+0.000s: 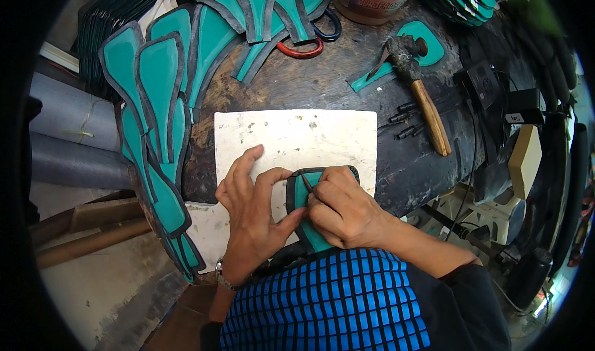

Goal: The person assembles footwear components by hand. They use a hammer to tap a black rubber strip onto the edge of a teal insole, then use a pointed tool to press the strip into place along the perimeter. The process is repeated on multiple insoles.

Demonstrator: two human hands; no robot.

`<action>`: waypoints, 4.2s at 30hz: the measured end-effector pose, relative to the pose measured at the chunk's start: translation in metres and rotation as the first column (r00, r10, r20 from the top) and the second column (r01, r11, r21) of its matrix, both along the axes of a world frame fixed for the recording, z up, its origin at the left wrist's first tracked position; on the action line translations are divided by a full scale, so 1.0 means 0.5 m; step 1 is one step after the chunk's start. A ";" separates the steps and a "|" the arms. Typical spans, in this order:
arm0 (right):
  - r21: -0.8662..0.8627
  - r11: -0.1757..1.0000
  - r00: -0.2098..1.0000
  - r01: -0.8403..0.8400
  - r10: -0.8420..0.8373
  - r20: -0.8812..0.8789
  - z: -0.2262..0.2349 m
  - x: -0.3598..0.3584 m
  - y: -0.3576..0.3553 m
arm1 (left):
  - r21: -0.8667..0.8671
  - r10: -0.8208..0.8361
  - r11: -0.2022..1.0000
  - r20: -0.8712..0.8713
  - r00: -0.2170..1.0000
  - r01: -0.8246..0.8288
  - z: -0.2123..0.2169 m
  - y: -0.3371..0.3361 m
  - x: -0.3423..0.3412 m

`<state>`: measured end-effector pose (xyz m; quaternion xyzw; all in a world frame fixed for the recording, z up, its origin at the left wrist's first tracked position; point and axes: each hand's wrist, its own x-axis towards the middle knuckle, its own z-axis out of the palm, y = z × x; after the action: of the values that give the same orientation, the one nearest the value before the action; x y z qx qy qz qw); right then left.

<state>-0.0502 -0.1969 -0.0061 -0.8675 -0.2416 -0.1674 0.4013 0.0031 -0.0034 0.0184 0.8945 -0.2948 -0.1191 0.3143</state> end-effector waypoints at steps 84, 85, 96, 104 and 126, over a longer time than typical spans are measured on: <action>0.072 0.994 0.988 -0.086 0.095 -0.124 0.009 0.007 -0.021 | -0.184 0.123 0.980 0.224 0.967 -0.082 -0.038 -0.009 -0.075; 0.050 0.995 0.988 -0.092 0.097 -0.120 0.009 0.007 -0.021 | -0.176 0.120 0.981 0.231 0.966 -0.080 -0.038 -0.009 -0.074; -0.035 0.994 0.992 -0.105 0.102 -0.077 0.012 0.010 -0.012 | -0.188 0.209 0.966 0.182 0.961 -0.175 -0.035 -0.016 -0.088; 0.543 0.809 0.964 0.227 -0.105 -0.246 0.009 -0.012 -0.015 | -0.340 0.298 0.910 0.131 0.946 -0.239 -0.022 -0.031 -0.077; 0.287 0.944 0.982 0.160 -0.181 0.049 0.126 -0.014 -0.044 | -0.490 0.141 0.839 0.616 0.775 0.237 0.090 -0.019 -0.037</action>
<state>-0.0574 -0.2187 0.0568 -0.8122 -0.1541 -0.2663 0.4956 -0.0154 -0.0127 0.0631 0.7470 -0.4274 0.2672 0.4334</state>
